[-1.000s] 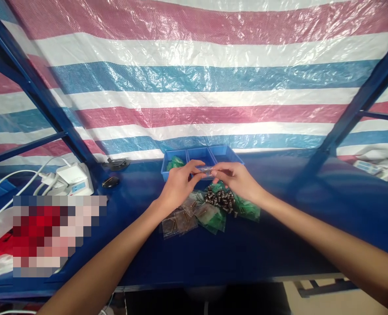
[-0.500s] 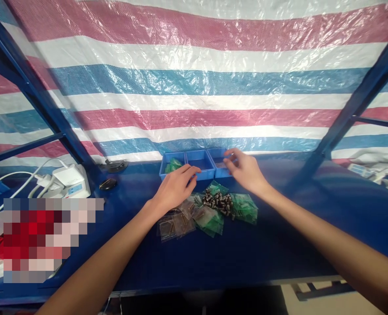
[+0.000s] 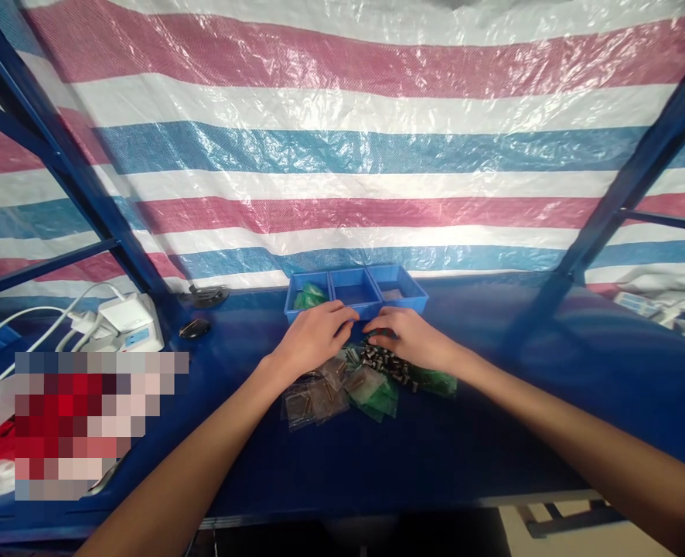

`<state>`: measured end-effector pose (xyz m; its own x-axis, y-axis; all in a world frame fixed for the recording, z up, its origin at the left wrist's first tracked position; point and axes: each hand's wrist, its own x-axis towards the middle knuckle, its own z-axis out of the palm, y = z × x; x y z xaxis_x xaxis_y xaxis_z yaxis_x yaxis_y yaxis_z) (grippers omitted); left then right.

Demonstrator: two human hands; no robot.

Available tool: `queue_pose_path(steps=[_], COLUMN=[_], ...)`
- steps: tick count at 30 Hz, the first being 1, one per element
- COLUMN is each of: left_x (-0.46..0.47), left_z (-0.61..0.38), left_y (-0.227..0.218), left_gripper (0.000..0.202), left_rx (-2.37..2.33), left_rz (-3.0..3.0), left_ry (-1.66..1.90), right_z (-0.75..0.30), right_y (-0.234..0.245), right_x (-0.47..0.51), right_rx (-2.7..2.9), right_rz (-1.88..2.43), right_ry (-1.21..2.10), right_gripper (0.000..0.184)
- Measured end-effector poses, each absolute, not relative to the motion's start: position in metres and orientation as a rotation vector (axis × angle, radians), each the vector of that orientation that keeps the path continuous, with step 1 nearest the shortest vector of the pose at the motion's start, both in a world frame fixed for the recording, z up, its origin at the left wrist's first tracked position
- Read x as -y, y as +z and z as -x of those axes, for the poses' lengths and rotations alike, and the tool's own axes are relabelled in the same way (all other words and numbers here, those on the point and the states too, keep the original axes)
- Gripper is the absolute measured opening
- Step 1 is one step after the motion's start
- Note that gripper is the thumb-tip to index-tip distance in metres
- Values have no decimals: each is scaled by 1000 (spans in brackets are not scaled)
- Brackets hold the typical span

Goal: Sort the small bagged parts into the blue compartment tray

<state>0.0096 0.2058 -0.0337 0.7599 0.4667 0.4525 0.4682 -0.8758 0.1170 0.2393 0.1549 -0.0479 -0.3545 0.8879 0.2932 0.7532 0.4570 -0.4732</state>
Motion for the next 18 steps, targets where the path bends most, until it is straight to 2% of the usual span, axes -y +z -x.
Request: queue_pose_path(steps=[6,12,18], left_x=[-203,-203,-201], left_z=[-12,-11,-13], left_y=[-34,-35,-36], left_gripper=[26,24,20], left_rx=[805,830,787], left_rz=[2946,2937,2935], left_ry=[-710,-645,-641], right_z=[-238,-234,-230], right_y=[-50,-48,-45], right_x=[-157,-156,-151], right_rx=[2226,2166,1969], right_rz=[1379,1362,1304], right_ry=[368,410,494], right_gripper=[20,8,9])
